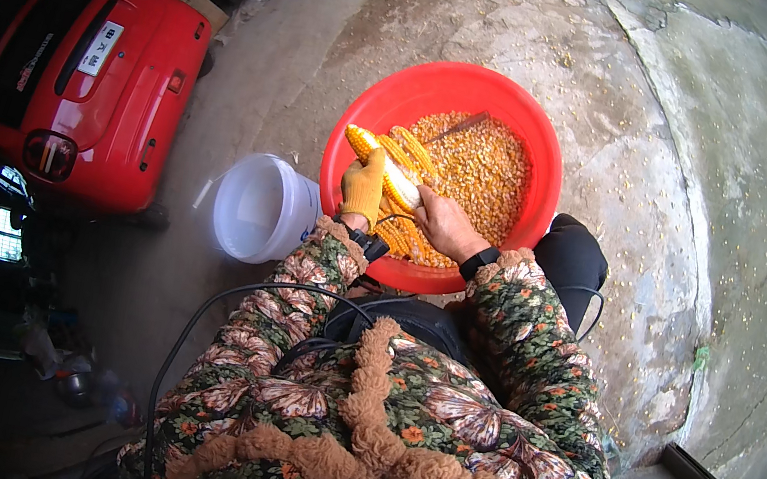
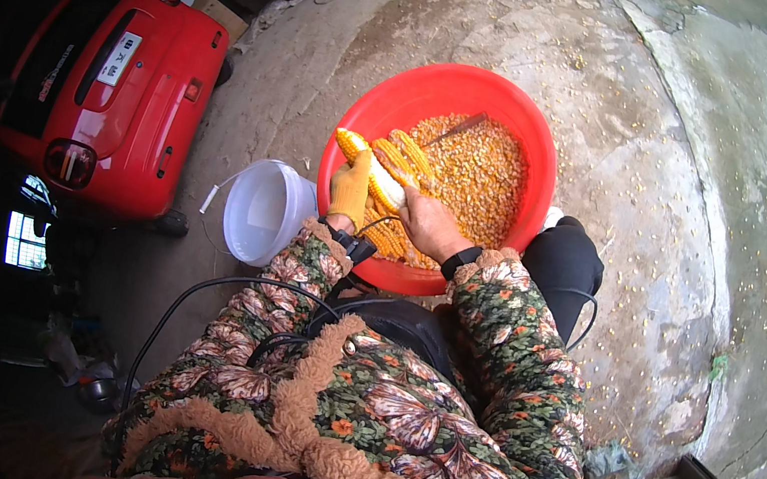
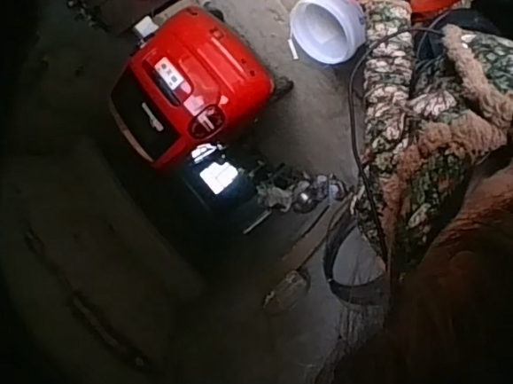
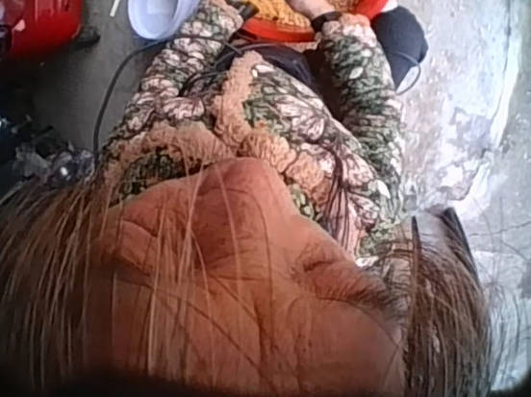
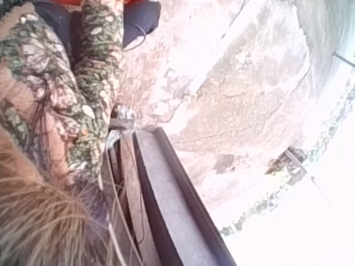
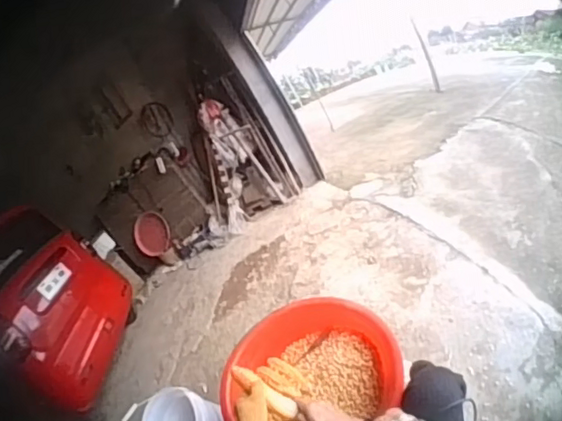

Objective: The person sits with a red basin on their lap and removes kernels from corn cobs by hand, dropping the kernels into the basin. They handle multiple cobs one at a time, rotating them to remove kernels and placing the stripped cobs back into the basin.

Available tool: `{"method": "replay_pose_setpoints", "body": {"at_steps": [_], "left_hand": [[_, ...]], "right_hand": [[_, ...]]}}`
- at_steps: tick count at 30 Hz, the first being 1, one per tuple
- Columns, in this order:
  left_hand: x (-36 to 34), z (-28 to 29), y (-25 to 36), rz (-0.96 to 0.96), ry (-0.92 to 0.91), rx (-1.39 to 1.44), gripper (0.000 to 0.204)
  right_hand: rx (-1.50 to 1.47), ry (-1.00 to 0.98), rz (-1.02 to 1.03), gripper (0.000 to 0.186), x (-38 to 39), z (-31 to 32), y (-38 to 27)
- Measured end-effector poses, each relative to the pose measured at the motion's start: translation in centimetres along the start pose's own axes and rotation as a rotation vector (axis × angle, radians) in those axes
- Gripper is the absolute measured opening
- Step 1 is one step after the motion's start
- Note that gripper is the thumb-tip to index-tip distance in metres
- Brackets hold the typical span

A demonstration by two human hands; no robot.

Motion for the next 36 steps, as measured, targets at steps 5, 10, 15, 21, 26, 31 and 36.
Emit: {"method": "replay_pose_setpoints", "body": {"at_steps": [5, 10, 15, 21, 26, 31, 36], "left_hand": [[0.7, -0.5, 1.6, -0.077, -0.191, 0.254, 0.051], [4.6, -2.6, 3.8, 0.023, -0.554, 0.476, 0.040], [7.4, -4.2, 3.9, 0.066, -0.770, 0.412, 0.041], [5.3, -4.3, 2.5, -0.270, -0.635, 0.087, 0.038], [6.2, -4.6, 3.7, -0.478, -0.531, -0.068, 0.044], [6.3, -5.8, 4.4, -0.471, -0.425, -0.062, 0.044], [6.1, -5.1, 4.1, -0.589, -0.319, -0.051, 0.040]], "right_hand": [[-0.090, 0.111, -0.014, 0.025, -0.6, 2.4, 1.3], [-0.536, 0.166, -0.129, 0.043, -1.4, 3.3, 2.8], [-1.373, -0.037, -0.227, 0.046, -1.7, 1.7, 1.7], [-1.485, 0.022, -0.182, 0.039, -1.9, 2.6, 0.9], [-1.194, 0.101, -0.127, 0.036, -1.8, 3.0, 0.9], [-1.077, 0.166, -0.184, 0.036, -1.4, 2.1, 1.2], [-1.288, 0.142, -0.256, 0.031, -1.3, 1.5, 1.2]]}}
Point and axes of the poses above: each hand's wrist, its own x-axis away from the middle knuckle, its own z-axis out of the back of the hand, y = z × x, the point moved 7 cm from there along -x, towards the middle knuckle, and after that the axes turned 9 degrees about -x, right-handed, at the moved point
